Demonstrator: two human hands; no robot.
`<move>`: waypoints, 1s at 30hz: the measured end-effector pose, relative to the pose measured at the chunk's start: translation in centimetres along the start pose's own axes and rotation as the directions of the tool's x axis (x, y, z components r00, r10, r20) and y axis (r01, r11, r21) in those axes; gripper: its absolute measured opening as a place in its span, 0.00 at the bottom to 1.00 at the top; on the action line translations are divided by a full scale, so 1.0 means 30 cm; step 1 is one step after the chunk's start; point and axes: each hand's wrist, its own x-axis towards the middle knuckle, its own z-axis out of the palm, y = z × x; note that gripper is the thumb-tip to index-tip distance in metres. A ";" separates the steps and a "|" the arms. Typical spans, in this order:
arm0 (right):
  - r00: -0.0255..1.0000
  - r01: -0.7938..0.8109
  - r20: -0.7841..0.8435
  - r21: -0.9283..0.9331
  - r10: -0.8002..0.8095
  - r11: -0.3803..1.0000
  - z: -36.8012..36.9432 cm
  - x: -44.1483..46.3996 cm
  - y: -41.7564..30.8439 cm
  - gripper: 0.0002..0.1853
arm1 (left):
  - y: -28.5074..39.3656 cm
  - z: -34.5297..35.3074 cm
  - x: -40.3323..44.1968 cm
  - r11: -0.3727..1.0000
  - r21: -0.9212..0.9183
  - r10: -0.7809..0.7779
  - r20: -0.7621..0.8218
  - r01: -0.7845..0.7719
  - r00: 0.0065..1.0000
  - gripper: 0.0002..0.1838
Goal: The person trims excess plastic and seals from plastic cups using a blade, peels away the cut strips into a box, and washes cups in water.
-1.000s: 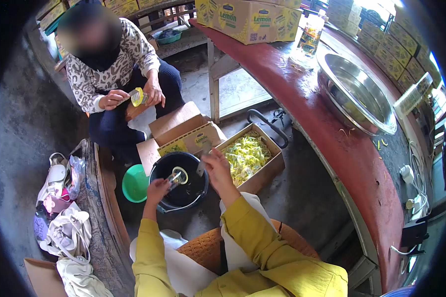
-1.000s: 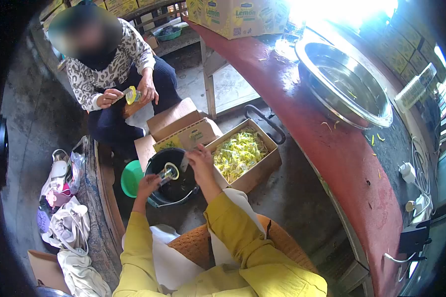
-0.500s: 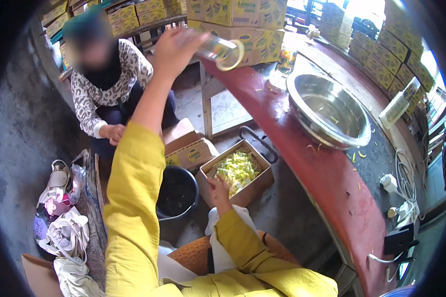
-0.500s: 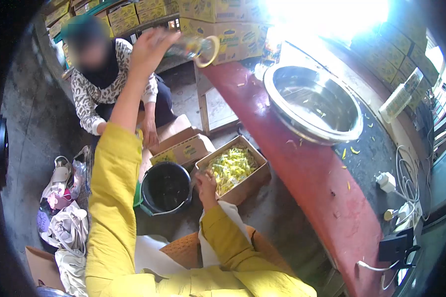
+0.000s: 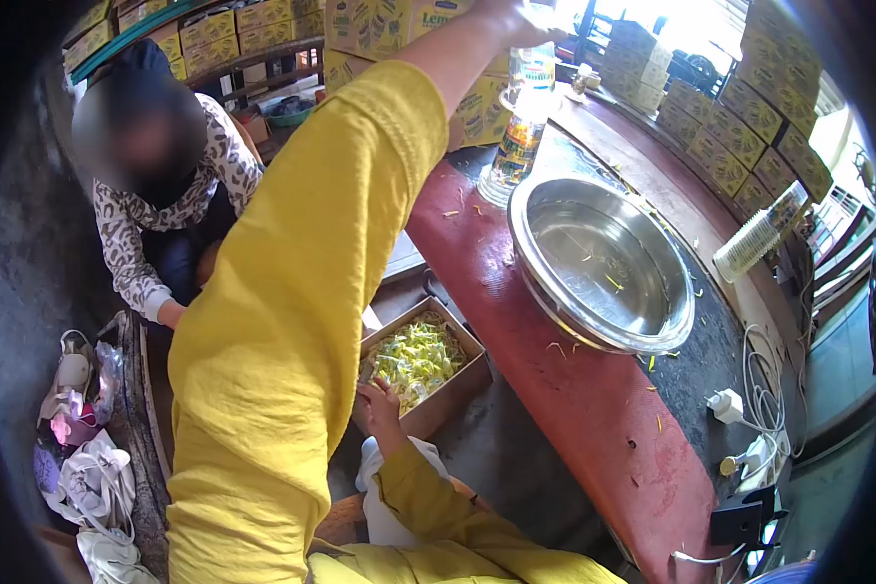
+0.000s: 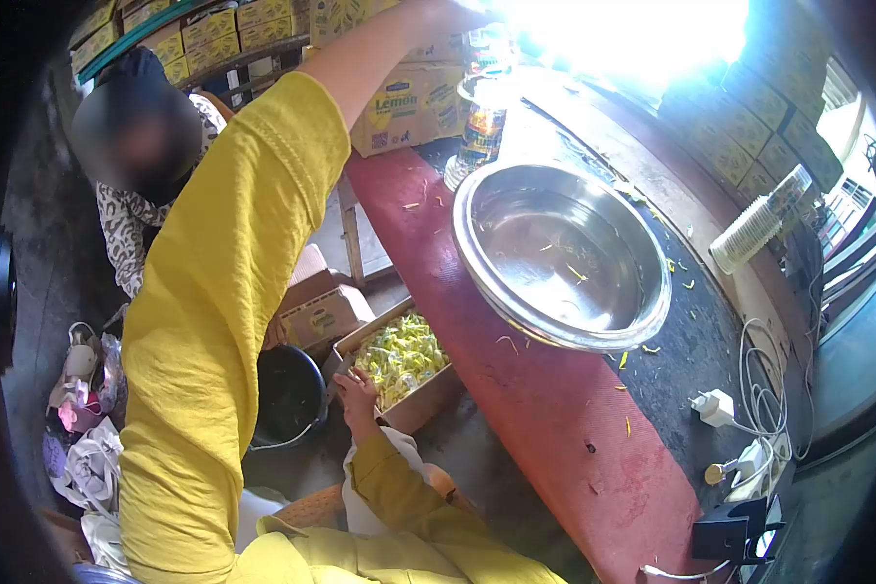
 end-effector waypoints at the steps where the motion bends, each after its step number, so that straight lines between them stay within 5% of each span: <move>1: 1.000 -0.002 0.018 0.011 0.002 1.000 -0.003 0.008 0.016 0.28 | 0.015 0.036 0.003 0.999 0.042 -0.014 0.040 0.012 0.999 0.35; 5: 0.998 -0.009 0.069 -0.007 0.009 1.000 -0.010 0.018 0.040 0.28 | 0.042 0.160 -0.043 0.996 0.085 -0.042 0.182 0.027 0.982 0.40; 9: 0.998 -0.021 0.066 -0.038 0.024 0.999 0.003 0.015 0.056 0.28 | 0.049 0.077 -0.275 0.931 -0.362 0.076 0.322 0.048 0.944 0.49; 12: 0.997 0.014 0.080 -0.057 -0.010 0.998 0.010 0.015 0.073 0.29 | 0.010 0.232 -0.379 0.937 -0.342 -0.028 0.120 0.067 0.992 0.46; 16: 0.991 0.016 0.132 -0.047 -0.010 0.999 0.009 0.033 0.100 0.31 | -0.026 0.234 -0.459 0.811 -0.537 -0.028 0.359 0.231 0.933 0.42; 20: 0.994 0.023 0.107 -0.064 -0.016 0.998 0.043 0.005 0.088 0.30 | -0.047 0.327 -0.489 0.808 -0.570 -0.005 0.250 0.151 0.968 0.39; 30: 0.983 -0.049 0.179 0.067 0.037 0.997 0.027 0.067 0.127 0.29 | -0.056 0.290 -0.483 0.878 -0.455 0.051 0.395 0.147 0.917 0.46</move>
